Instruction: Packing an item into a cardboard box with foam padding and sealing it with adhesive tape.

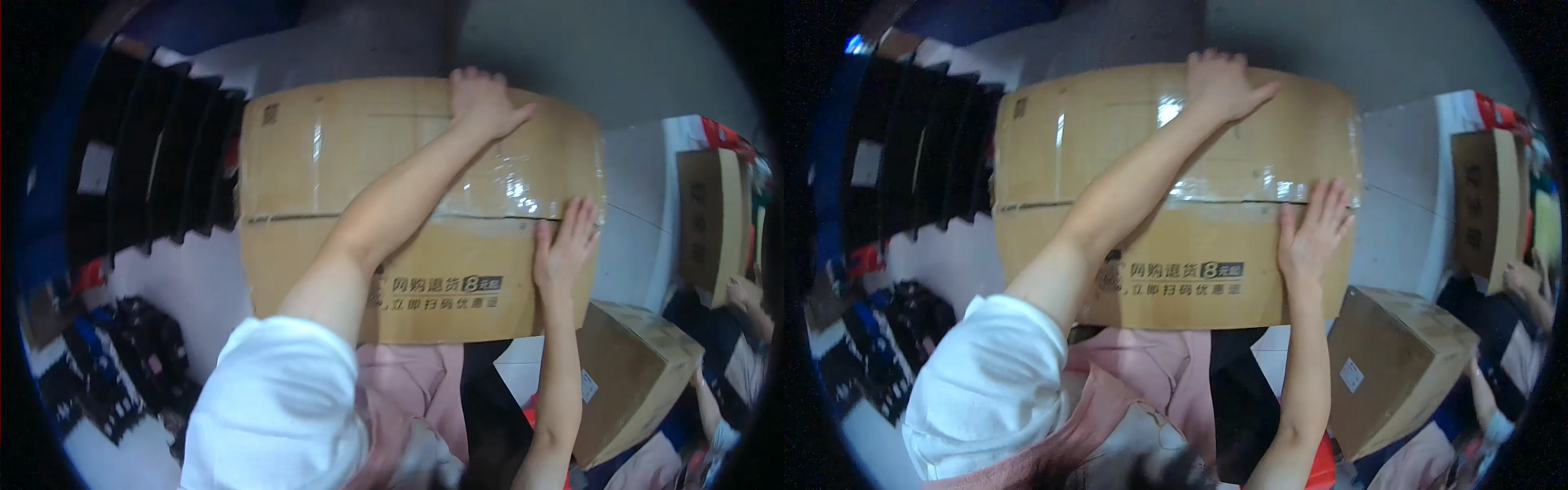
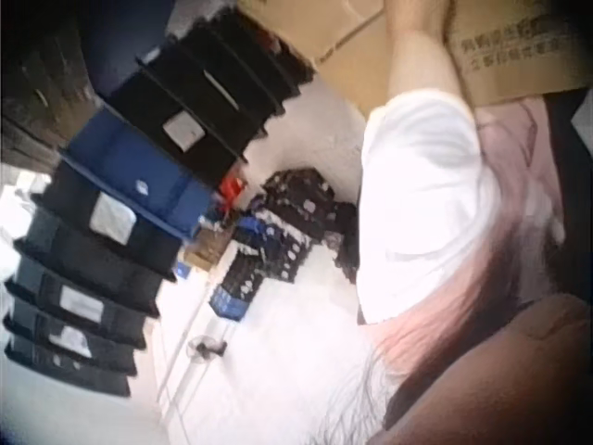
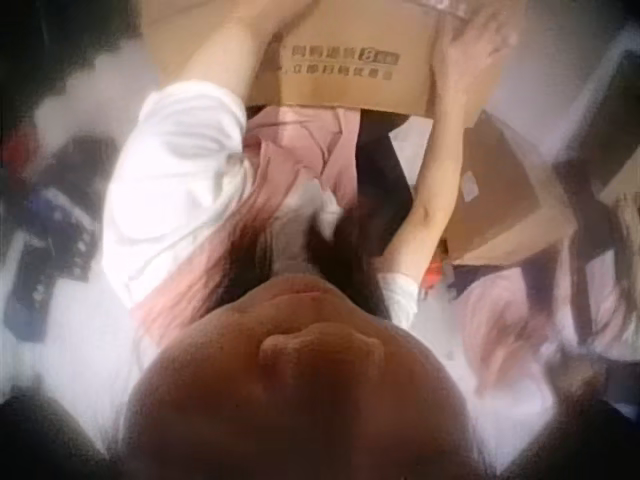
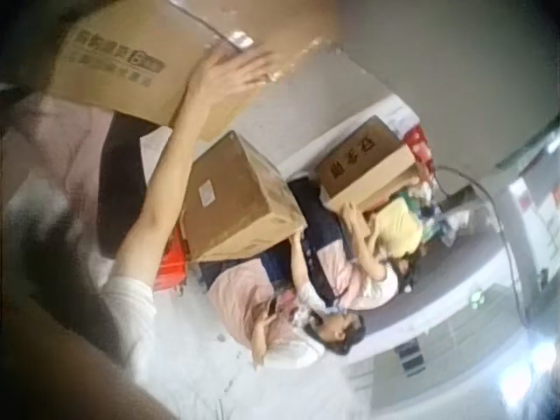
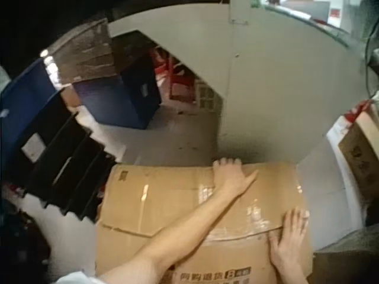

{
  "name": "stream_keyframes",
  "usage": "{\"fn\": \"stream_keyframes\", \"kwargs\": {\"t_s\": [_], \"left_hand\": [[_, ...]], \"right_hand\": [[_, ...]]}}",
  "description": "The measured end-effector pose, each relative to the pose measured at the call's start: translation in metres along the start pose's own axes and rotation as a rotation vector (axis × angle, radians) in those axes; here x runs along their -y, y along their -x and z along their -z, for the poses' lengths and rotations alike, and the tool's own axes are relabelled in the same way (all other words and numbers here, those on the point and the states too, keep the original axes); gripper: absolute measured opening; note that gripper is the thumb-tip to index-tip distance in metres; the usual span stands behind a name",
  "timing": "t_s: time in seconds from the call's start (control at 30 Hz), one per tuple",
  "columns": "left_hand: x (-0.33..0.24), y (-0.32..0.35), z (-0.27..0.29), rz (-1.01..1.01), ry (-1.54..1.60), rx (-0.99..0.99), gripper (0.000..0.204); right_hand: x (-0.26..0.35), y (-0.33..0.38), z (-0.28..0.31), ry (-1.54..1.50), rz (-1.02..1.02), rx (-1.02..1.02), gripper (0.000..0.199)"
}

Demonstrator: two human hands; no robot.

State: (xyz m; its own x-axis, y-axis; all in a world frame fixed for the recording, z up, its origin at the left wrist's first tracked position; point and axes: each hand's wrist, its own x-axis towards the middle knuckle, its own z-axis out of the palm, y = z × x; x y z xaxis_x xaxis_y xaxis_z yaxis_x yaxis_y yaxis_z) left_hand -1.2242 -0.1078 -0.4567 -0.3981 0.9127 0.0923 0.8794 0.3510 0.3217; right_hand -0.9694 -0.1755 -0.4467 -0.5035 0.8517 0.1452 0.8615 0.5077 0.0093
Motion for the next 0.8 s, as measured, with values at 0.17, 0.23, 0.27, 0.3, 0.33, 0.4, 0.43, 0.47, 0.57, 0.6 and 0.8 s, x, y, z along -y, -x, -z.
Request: {"fn": "stream_keyframes", "kwargs": {"t_s": [0.17, 0.23, 0.27, 0.3, 0.33, 0.4, 0.43, 0.47, 0.57, 0.6, 0.8], "left_hand": [[0.016, -0.001, 0.007, 0.007, 0.027, 0.025, 0.066], [0.004, -0.007, 0.005, -0.025, 0.062, 0.049, 0.066], [0.001, -0.010, 0.010, -0.039, 0.060, 0.024, 0.063], [-0.003, -0.012, 0.010, -0.053, 0.071, 0.023, 0.061], [-0.009, -0.016, 0.007, -0.065, 0.080, 0.022, 0.060], [0.000, -0.015, 0.000, -0.062, 0.025, 0.015, 0.058], [0.004, -0.012, 0.002, -0.032, 0.025, 0.086, 0.056], [0.004, -0.011, 0.014, -0.009, 0.037, 0.155, 0.055], [0.043, 0.036, 0.038, -0.103, 0.229, -0.060, 0.051], [0.039, 0.063, 0.051, -0.137, 0.324, -0.159, 0.046], [-0.056, 0.364, 0.150, 1.033, 0.547, 0.020, 0.067]], "right_hand": [[0.022, -0.090, 0.010, -0.123, 0.302, -0.140, 0.043], [0.018, -0.168, -0.006, -0.288, 0.311, -0.237, 0.041], [0.019, -0.202, -0.009, -0.275, 0.319, -0.245, 0.043], [0.015, -0.226, -0.018, -0.308, 0.239, -0.031, 0.049], [0.008, -0.240, -0.025, -0.341, 0.159, 0.184, 0.055], [0.022, -0.240, -0.025, -0.256, 0.134, 0.286, 0.067], [0.029, -0.231, -0.025, -0.212, 0.109, 0.360, 0.074], [0.032, -0.226, -0.025, -0.210, 0.120, 0.372, 0.075], [0.065, -0.227, -0.024, -0.219, 0.182, 0.395, 0.079], [0.061, -0.225, -0.023, -0.183, 0.189, 0.413, 0.080], [0.021, -0.227, -0.026, -0.191, 0.134, 0.386, 0.087]]}}
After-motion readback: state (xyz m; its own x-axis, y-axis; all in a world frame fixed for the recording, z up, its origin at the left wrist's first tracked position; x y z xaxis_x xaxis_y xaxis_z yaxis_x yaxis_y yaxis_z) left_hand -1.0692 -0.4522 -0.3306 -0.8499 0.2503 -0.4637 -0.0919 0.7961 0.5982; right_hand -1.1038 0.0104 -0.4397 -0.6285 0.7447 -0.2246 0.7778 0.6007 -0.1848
